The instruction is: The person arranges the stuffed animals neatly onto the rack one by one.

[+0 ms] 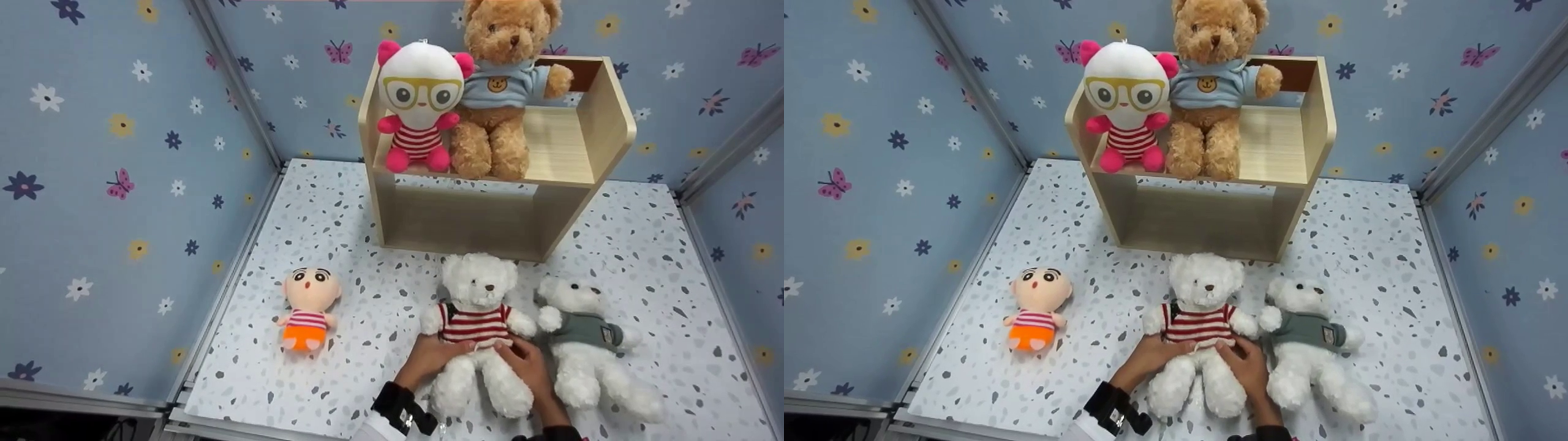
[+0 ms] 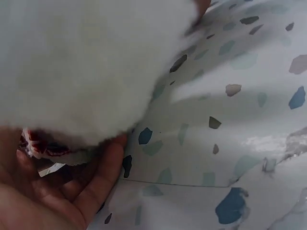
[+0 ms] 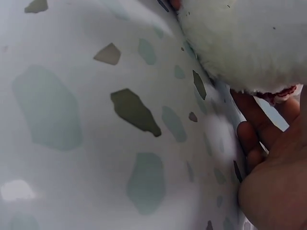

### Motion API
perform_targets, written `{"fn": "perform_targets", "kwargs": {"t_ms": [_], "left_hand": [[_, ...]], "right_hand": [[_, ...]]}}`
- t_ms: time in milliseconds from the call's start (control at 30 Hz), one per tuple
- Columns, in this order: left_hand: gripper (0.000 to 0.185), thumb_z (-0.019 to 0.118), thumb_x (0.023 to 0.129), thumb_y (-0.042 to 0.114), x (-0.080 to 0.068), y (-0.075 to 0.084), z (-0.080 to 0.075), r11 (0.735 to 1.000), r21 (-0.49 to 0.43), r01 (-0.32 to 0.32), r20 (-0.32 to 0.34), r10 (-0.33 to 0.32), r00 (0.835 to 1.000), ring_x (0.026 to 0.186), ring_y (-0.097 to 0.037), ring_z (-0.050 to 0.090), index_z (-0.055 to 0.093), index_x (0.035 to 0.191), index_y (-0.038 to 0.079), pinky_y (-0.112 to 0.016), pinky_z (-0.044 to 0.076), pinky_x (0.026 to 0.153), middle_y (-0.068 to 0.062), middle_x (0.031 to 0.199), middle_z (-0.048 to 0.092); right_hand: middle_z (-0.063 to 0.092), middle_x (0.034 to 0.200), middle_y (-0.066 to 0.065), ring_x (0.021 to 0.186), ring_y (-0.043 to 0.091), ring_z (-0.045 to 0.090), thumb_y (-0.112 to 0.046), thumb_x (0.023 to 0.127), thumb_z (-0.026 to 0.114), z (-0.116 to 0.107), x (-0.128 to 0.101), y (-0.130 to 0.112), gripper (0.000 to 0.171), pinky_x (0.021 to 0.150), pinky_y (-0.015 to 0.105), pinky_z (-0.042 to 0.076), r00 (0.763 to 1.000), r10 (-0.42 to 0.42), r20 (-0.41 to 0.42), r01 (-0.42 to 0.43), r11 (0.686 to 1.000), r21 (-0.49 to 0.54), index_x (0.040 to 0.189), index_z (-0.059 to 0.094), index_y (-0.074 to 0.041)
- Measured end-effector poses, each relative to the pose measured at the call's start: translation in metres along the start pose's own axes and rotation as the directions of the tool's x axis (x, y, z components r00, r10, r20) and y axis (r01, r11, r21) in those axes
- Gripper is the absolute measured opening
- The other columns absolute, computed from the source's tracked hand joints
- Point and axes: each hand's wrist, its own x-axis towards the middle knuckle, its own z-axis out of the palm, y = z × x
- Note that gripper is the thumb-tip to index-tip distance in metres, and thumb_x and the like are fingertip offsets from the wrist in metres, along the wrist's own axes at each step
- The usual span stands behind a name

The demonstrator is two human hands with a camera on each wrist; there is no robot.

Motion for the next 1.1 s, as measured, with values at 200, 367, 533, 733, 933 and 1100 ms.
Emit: {"fn": "perform_targets", "kwargs": {"t_ms": [200, 367, 533, 733, 933, 1100], "left_hand": [[0.067, 0.092, 0.071, 0.041, 0.001, -0.002, -0.001, 0.999, -0.02, -0.037, -0.023, 0.037, 0.999, 0.107, -0.016, 0.068, 0.063, 0.13, 0.026, -0.039, 0.053, 0.1, 0.005, 0.117, 0.074], [0.064, 0.09, 0.076, 0.037, 0.002, -0.004, -0.002, 0.995, -0.045, -0.086, -0.027, 0.085, 0.996, 0.107, -0.015, 0.069, 0.062, 0.132, 0.025, -0.037, 0.053, 0.1, 0.003, 0.118, 0.074], [0.053, 0.089, 0.075, 0.038, 0.003, -0.009, 0.001, 0.999, -0.026, -0.039, -0.058, 0.038, 0.998, 0.1, -0.014, 0.069, 0.068, 0.121, 0.024, -0.036, 0.054, 0.095, 0.004, 0.11, 0.075], [0.044, 0.086, 0.077, 0.039, 0.006, -0.015, -0.001, 0.998, -0.015, -0.054, -0.087, 0.052, 0.995, 0.092, -0.012, 0.069, 0.071, 0.114, 0.02, -0.033, 0.054, 0.088, 0.003, 0.103, 0.076], [0.043, 0.084, 0.078, 0.041, 0.007, -0.018, -0.007, 0.996, -0.086, 0.015, -0.066, -0.02, 0.998, 0.094, -0.013, 0.068, 0.073, 0.111, 0.016, -0.03, 0.053, 0.087, 0.001, 0.104, 0.075], [0.044, 0.083, 0.08, 0.041, 0.008, -0.02, -0.015, 0.98, -0.193, 0.049, -0.063, -0.062, 0.996, 0.094, -0.015, 0.068, 0.073, 0.109, 0.011, -0.029, 0.053, 0.087, -0.002, 0.105, 0.074]], "right_hand": [[0.071, 0.125, 0.014, 0.098, 0.007, 0.068, -0.021, 0.097, 0.072, 0.002, 0.002, 0.004, 0.041, 0.084, 0.025, 0.055, 0.998, -0.054, 0.024, 0.054, 0.999, -0.009, 0.135, 0.066, -0.007], [0.066, 0.134, 0.018, 0.105, 0.006, 0.066, -0.022, 0.101, 0.066, 0.003, 0.002, 0.004, 0.046, 0.089, 0.025, 0.054, 0.996, -0.065, 0.066, 0.067, 0.997, -0.027, 0.143, 0.059, -0.007], [0.07, 0.124, 0.013, 0.101, 0.015, 0.068, -0.031, 0.103, 0.062, 0.004, 0.0, 0.003, 0.044, 0.085, 0.029, 0.054, 0.996, -0.035, 0.086, 0.039, 0.998, -0.045, 0.143, 0.059, -0.013], [0.067, 0.132, 0.014, 0.114, 0.019, 0.065, -0.039, 0.102, 0.062, 0.005, -0.004, -0.013, 0.053, 0.093, 0.029, 0.052, 0.992, 0.012, 0.123, -0.002, 0.997, -0.081, 0.145, 0.053, -0.011], [0.068, 0.126, 0.016, 0.111, 0.027, 0.066, -0.044, 0.1, 0.065, -0.001, -0.016, -0.055, 0.058, 0.09, 0.039, 0.054, 0.994, 0.046, 0.101, -0.012, 0.949, -0.315, 0.144, 0.052, -0.008], [0.064, 0.134, 0.015, 0.12, 0.031, 0.064, -0.04, 0.102, 0.062, -0.008, -0.022, -0.095, 0.055, 0.091, 0.045, 0.055, 0.992, -0.011, 0.125, 0.062, 0.907, -0.416, 0.145, 0.05, -0.009]]}}
